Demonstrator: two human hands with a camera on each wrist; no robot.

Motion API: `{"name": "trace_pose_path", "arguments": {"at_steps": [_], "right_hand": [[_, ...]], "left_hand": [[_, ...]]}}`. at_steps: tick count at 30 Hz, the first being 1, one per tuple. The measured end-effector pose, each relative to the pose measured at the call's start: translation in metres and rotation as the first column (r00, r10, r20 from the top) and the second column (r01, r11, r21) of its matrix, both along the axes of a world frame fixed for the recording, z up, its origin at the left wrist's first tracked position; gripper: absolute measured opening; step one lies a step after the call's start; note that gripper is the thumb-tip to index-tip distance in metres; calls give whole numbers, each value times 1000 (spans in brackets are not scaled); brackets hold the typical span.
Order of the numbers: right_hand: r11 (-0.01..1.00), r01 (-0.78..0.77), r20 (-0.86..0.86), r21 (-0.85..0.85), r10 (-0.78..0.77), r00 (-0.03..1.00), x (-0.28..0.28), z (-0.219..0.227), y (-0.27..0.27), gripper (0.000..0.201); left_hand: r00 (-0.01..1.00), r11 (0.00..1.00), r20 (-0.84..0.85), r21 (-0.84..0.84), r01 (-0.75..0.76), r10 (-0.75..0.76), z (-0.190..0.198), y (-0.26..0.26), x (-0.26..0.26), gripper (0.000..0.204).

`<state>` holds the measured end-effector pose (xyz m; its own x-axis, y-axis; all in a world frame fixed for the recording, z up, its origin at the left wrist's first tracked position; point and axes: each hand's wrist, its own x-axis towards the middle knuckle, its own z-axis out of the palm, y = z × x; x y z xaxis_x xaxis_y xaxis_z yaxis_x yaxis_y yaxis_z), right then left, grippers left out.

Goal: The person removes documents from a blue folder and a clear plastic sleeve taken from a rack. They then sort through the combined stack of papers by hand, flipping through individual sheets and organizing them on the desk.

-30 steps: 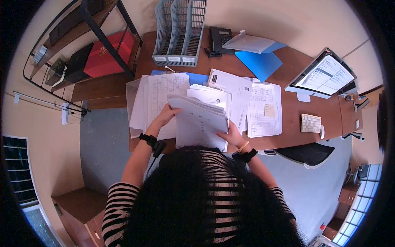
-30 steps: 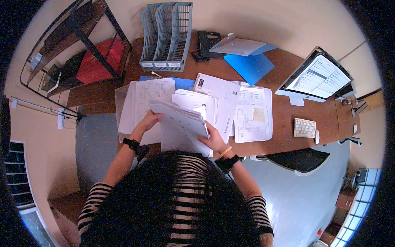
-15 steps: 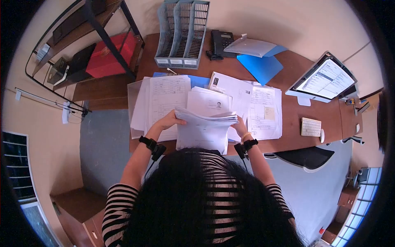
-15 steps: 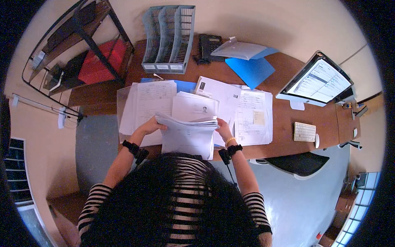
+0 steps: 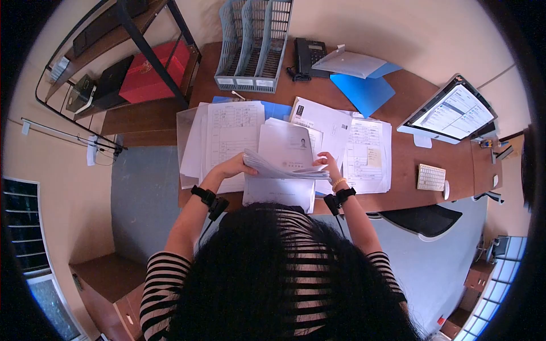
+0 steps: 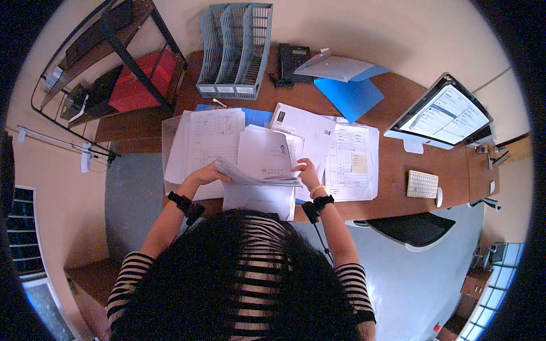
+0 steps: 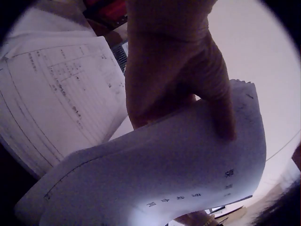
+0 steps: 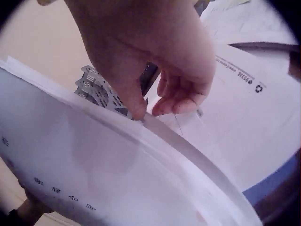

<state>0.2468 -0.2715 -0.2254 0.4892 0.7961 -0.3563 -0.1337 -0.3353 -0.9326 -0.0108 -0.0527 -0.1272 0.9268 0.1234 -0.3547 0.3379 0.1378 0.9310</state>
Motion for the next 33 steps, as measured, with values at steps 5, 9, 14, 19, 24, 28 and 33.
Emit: {"name": "trace_pose_path", "arguments": {"at_steps": [5,9,14,19,24,28,33], "right_hand": [[986,-145,88,78,138,987,-9,5,6,35],[997,-62,63,49,59,996,-18,4,3,27],[992,-88,-138,86,100,985,-21,5,-10,24],[992,-24,55,125,17,998,-39,46,-30,17],[985,-139,-10,105,140,990,-29,16,-43,11],[973,-226,26,54,225,974,-27,40,-39,13],[962,-237,-48,132,245,968,-25,27,-39,25]], "left_hand": [[999,1000,-41,9,8,-7,13,-3,1,49],[999,1000,-47,24,16,-15,14,-5,0,51],[1000,1000,-27,13,16,-16,10,-3,-3,58],[998,995,3,78,-57,57,9,-1,-10,49],[996,992,7,88,-89,89,-12,6,-15,46],[959,961,114,66,-268,260,7,-4,-12,38],[973,967,60,109,-229,223,4,-4,-14,30]]}}
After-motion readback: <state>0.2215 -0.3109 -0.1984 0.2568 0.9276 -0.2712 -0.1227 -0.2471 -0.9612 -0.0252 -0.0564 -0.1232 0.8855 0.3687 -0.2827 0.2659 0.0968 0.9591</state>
